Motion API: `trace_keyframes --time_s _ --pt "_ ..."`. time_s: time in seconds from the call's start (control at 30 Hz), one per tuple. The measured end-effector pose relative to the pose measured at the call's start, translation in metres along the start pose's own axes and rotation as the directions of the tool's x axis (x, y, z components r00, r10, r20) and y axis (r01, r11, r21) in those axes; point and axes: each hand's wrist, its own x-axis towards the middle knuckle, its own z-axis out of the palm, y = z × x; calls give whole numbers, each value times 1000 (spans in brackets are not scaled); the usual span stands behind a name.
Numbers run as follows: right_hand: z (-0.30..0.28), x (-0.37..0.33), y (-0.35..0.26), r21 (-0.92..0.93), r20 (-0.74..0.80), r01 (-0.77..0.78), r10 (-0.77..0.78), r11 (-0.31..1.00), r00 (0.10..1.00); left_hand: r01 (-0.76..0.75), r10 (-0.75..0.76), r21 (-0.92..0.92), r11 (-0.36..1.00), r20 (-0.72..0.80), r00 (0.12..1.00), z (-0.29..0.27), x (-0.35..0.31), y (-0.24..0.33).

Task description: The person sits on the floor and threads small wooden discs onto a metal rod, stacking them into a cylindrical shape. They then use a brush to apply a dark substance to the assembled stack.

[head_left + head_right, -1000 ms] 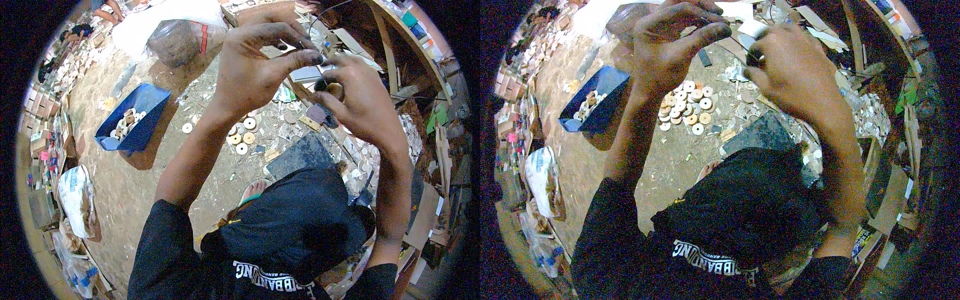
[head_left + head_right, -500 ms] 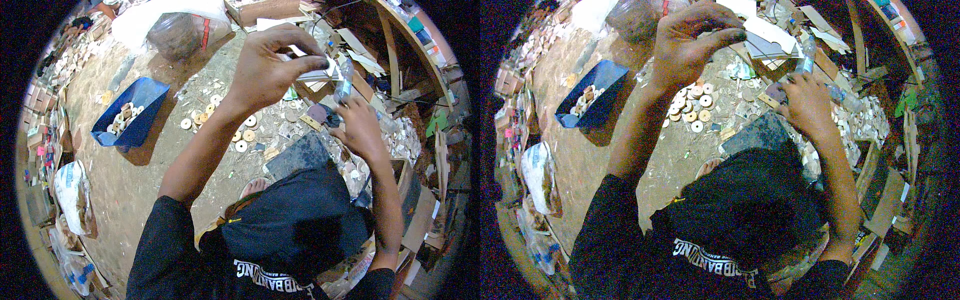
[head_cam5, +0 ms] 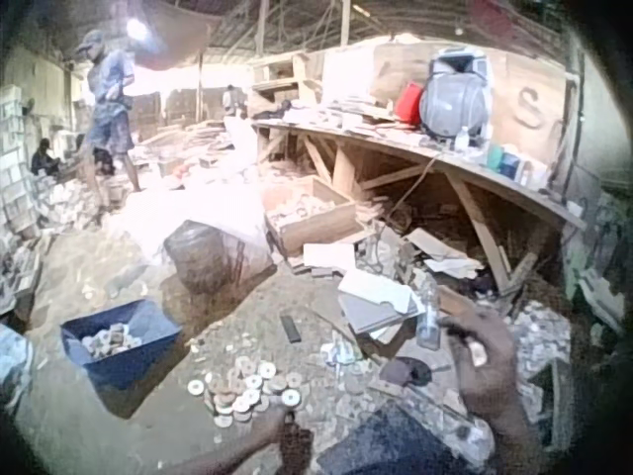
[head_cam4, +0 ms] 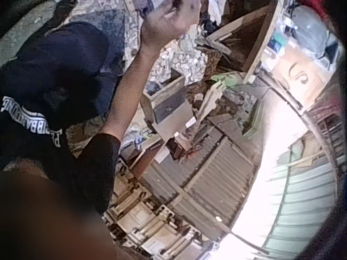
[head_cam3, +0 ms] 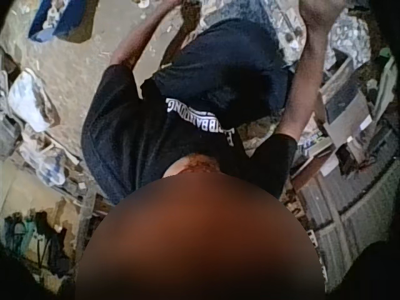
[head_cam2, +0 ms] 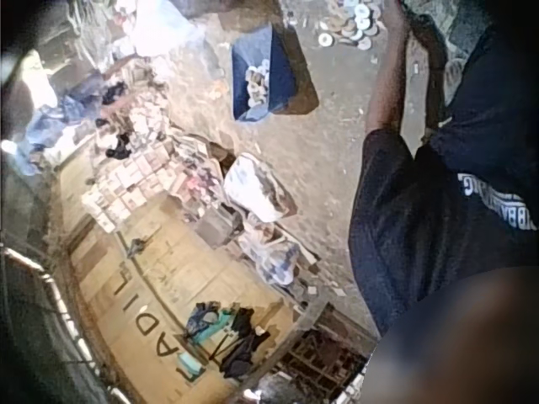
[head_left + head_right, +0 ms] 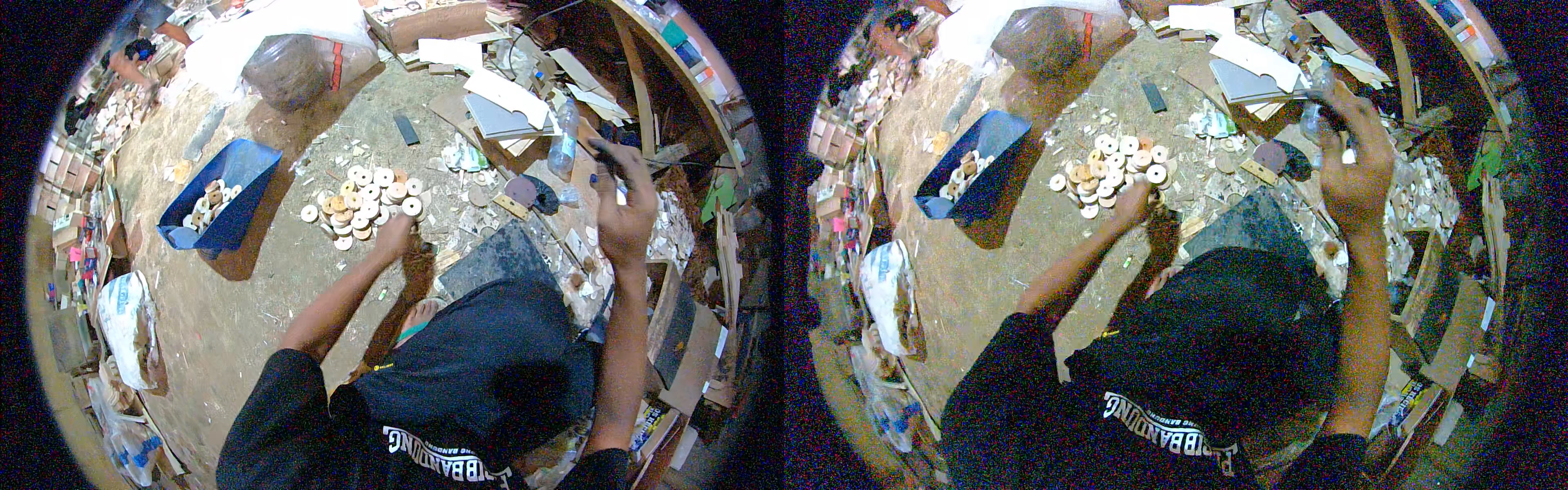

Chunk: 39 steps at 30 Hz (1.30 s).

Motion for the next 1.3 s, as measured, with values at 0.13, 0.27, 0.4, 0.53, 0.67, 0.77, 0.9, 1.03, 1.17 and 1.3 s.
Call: trace_keyframes --time_s 0.13,0.27,0.4,0.53,0.67,0.77,0.9,1.03,1.17,1.3 --pt "-16 -7 11 63 -102 -142 148 988 984 -83 121 326 942 -97 988 101 -17 -57" --pt "-23 -12 15 127 -125 -116 132 985 983 -139 218 409 902 -151 964 118 -17 -66" --pt "-29 -15 17 24 -135 -70 73 997 988 -110 128 237 965 -61 990 104 -17 -62" --pt "-27 -19 18 99 -143 -117 131 988 981 -118 125 58 991 -118 985 99 -19 -68" --pt "-23 -19 21 23 -104 -140 141 990 985 -143 169 300 943 -61 984 100 -21 -70" --pt "-24 -19 20 36 -123 -71 75 997 990 -65 84 279 958 -57 995 98 -25 -62" --pt "-27 -19 18 5 -142 -53 53 999 988 -19 39 89 996 -234 971 86 -23 -56" --pt "-24 -21 18 46 -130 -52 58 998 990 79 -22 246 966 -229 973 78 -5 -59" --pt "-25 -23 21 35 -42 -150 151 988 988 108 -84 135 985 -171 982 88 7 -59" --pt "-29 -25 23 -27 -59 -86 84 996 995 128 -91 110 986 -289 953 88 3 -56"
